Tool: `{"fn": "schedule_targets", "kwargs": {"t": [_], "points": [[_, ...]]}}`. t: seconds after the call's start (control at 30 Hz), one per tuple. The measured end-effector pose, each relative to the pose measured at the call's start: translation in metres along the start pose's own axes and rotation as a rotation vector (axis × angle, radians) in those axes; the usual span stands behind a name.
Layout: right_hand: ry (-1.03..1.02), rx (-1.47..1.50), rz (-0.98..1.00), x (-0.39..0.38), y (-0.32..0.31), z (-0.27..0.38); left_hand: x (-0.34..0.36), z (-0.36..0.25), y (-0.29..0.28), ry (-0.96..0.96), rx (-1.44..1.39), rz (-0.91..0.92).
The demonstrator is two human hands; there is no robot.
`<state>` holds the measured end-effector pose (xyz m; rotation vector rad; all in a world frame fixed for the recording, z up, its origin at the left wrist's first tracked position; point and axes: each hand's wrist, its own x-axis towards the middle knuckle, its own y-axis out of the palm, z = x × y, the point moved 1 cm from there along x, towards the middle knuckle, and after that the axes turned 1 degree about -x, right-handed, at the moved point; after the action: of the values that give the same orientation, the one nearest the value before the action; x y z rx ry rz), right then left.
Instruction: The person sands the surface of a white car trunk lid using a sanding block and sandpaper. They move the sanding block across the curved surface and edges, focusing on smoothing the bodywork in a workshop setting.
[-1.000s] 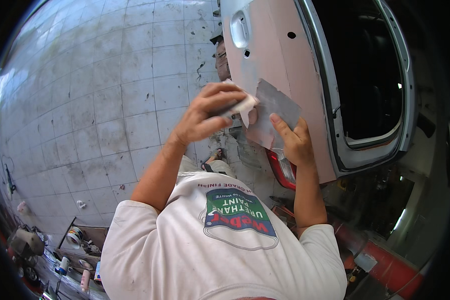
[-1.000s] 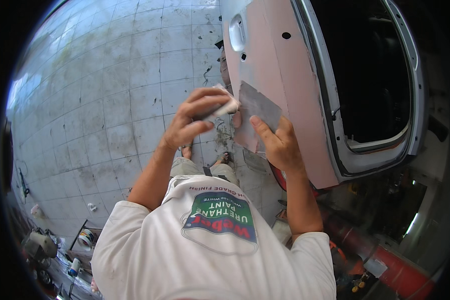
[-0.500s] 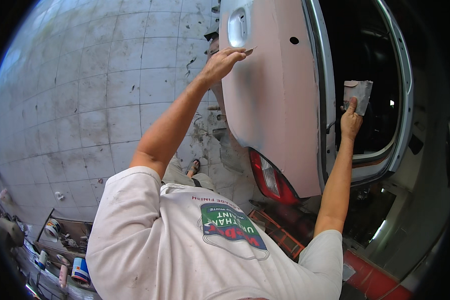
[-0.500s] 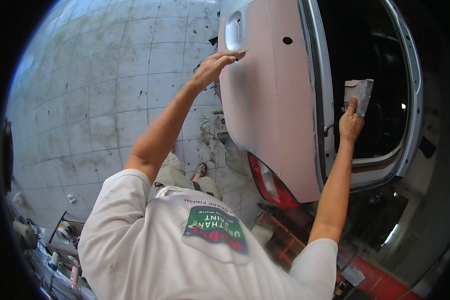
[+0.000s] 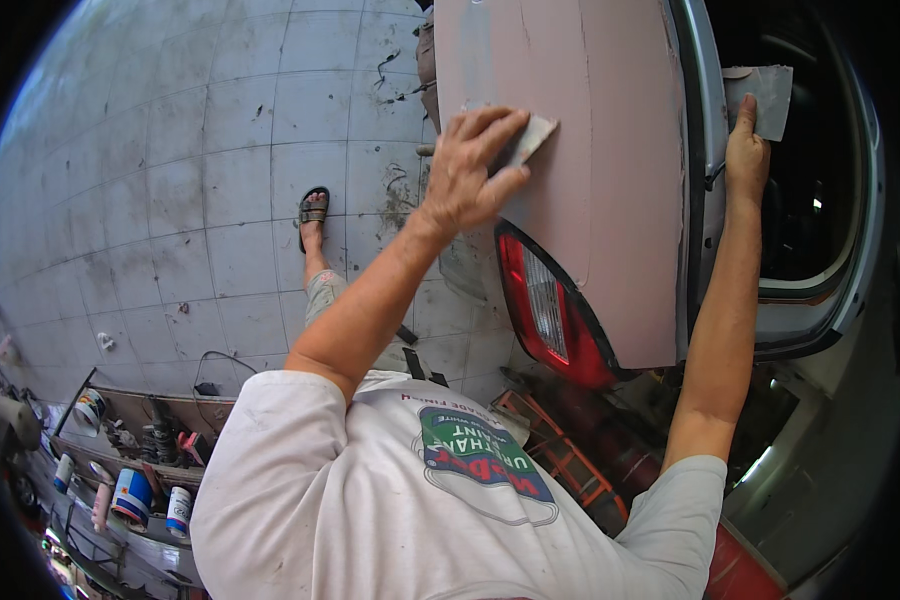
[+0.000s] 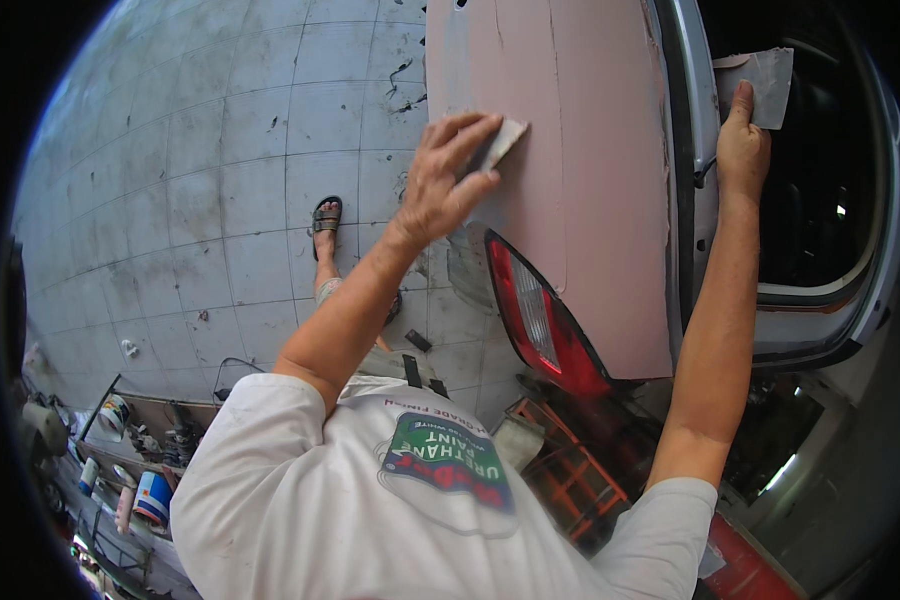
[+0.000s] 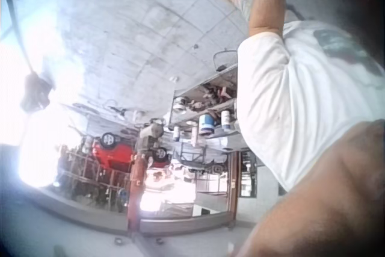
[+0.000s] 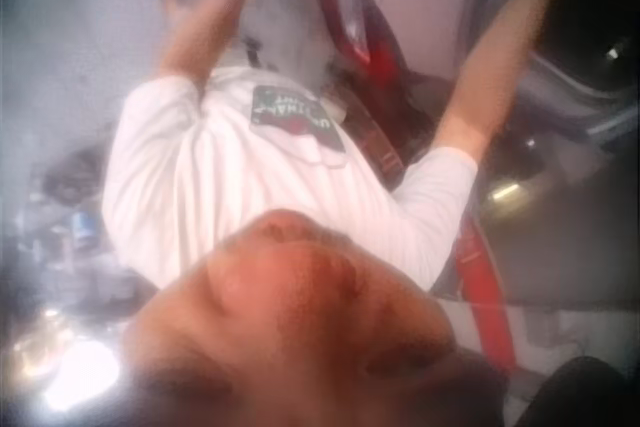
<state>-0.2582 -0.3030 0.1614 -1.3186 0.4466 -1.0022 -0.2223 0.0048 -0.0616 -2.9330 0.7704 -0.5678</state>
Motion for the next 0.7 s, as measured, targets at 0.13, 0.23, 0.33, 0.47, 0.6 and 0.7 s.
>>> {"fn": "schedule_targets", "kwargs": {"t": [0.13, 0.23, 0.33, 0.47, 0.6, 0.7], "points": [[0.054, -0.07, 0.021, 0.0, -0.003, 0.013, -0.094, -0.038, 0.025, -0.041, 0.011, 0.008], [-0.116, -0.093, -0.031, 0.013, -0.004, -0.008, -0.09, -0.035, 0.006, -0.091, -0.111, 0.117], [-0.116, -0.077, -0.054, 0.012, 0.002, -0.02, -0.051, 0.005, -0.037, -0.266, -0.392, 0.124], [-0.105, -0.013, -0.03, -0.004, -0.002, 0.002, 0.094, 0.085, -0.097, -0.321, -0.487, -0.052], [-0.039, 0.006, -0.036, -0.011, -0.003, -0.007, 0.252, 0.102, -0.111, -0.229, -0.403, 0.022], [-0.005, 0.032, -0.023, -0.015, -0.004, -0.01, 0.353, 0.132, -0.092, -0.094, -0.292, 0.038]]}}
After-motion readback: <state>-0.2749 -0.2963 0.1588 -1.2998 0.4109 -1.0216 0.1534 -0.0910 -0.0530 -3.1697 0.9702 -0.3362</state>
